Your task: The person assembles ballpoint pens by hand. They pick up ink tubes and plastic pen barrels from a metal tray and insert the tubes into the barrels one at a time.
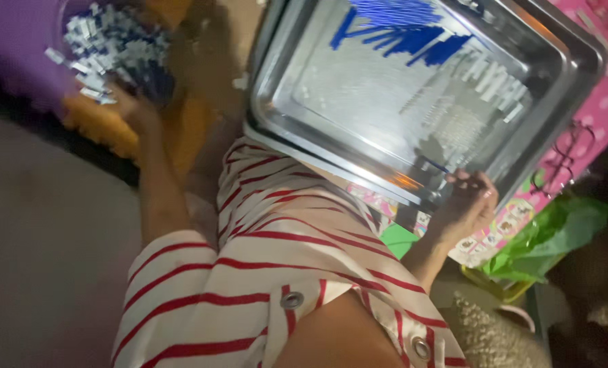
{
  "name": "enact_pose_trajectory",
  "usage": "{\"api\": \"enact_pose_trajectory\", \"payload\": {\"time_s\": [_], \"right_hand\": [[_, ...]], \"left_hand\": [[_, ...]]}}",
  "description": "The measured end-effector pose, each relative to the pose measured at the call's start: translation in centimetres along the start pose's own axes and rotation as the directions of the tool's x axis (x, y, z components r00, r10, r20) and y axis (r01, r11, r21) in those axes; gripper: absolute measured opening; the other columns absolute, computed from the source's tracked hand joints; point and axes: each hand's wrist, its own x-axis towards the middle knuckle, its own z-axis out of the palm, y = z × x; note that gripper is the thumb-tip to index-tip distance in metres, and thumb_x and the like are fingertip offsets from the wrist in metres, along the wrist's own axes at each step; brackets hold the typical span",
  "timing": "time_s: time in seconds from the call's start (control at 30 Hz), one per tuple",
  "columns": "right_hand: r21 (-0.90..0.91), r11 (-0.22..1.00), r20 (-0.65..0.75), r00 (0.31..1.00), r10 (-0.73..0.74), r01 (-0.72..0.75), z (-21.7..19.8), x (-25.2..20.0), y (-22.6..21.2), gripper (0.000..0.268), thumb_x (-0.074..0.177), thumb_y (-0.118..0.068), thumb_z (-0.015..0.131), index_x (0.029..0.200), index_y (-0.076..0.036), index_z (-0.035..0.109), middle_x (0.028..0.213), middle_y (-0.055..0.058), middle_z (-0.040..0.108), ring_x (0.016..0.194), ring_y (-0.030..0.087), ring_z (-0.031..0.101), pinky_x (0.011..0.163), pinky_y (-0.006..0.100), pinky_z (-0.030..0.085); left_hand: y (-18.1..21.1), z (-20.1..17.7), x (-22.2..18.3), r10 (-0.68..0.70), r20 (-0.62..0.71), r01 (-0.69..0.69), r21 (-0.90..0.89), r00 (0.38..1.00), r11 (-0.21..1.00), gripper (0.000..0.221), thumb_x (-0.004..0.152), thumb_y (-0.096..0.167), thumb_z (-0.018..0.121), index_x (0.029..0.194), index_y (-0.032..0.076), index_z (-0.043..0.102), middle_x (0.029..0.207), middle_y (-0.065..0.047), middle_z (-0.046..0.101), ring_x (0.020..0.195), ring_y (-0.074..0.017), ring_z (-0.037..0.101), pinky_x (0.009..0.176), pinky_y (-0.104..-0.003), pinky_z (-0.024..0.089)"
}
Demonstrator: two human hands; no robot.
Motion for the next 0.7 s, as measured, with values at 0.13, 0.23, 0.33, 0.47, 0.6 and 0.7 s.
{"api": "enact_pose_trajectory", "payload": {"time_s": [0.13,0.23,0.33,0.47,0.6,0.7], "right_hand": [[-0.014,0.999,0.016,0.999,0.035,-0.035,0.9,-0.6,-0.9,0.031,0.113,-0.035,0.061,0.125,-0.007,0.068,0.105,0.014,0.073,0.094,0.023,0.071,0.084,0.035,0.062],[0.004,0.999,0.021,0.998,0.052,-0.052,1.6,-0.8,-1.4,0.030,0.113,-0.034,0.060,0.122,-0.007,0.068,0.104,0.014,0.072,0.088,0.023,0.070,0.082,0.036,0.062],[0.010,0.999,0.028,0.999,0.046,-0.046,1.8,-1.1,-1.4,0.028,0.115,-0.029,0.057,0.124,-0.004,0.067,0.104,0.016,0.071,0.087,0.025,0.070,0.078,0.037,0.063],[-0.055,0.996,-0.005,0.997,0.073,-0.073,2.0,-1.3,-1.3,0.027,0.115,-0.027,0.057,0.122,-0.002,0.066,0.102,0.018,0.072,0.084,0.026,0.072,0.078,0.036,0.059],[-0.040,0.994,-0.011,0.995,0.098,-0.098,2.3,-1.5,-1.8,0.028,0.114,-0.028,0.059,0.120,-0.002,0.068,0.100,0.017,0.072,0.086,0.026,0.070,0.083,0.037,0.059],[-0.085,0.993,0.055,0.995,0.089,-0.084,2.6,-1.0,-2.5,0.025,0.115,-0.023,0.056,0.125,-0.002,0.067,0.106,0.017,0.072,0.089,0.027,0.071,0.087,0.039,0.060]], "left_hand": [[1.1,0.1,1.2,0.001,-0.037,0.006,0.177,0.999,0.984,0.078,0.095,0.004,0.094,0.155,-0.001,0.043,0.153,-0.026,0.056,0.139,-0.0439,0.058,0.118,-0.047,0.046],[2.2,-1.1,1.6,-0.064,-0.017,0.067,0.209,0.998,0.976,0.072,0.105,0.018,0.079,0.159,-0.001,0.036,0.158,-0.026,0.051,0.142,-0.0448,0.057,0.119,-0.046,0.047],[2.4,-2.0,1.2,-0.332,0.077,0.310,0.212,0.940,0.927,0.060,0.111,0.020,0.063,0.160,0.014,0.030,0.132,-0.023,0.064,0.113,-0.0422,0.067,0.093,-0.050,0.052],[7.1,-5.3,1.7,-0.164,0.233,0.120,0.190,0.959,0.974,0.094,0.107,0.013,0.081,0.170,0.022,0.011,0.148,-0.026,0.054,0.106,-0.0492,0.069,0.086,-0.058,0.056],[7.6,-4.5,2.6,-0.214,0.249,0.084,0.447,0.945,0.891,0.078,0.109,0.003,0.049,0.173,0.026,0.010,0.176,-0.003,0.024,0.148,-0.0383,0.053,0.106,-0.045,0.065],[7.8,-4.6,2.7,-0.154,0.166,0.116,0.219,0.974,0.969,0.056,0.103,-0.002,0.058,0.156,0.009,0.046,0.135,-0.024,0.059,0.107,-0.0495,0.072,0.083,-0.057,0.061]]}}
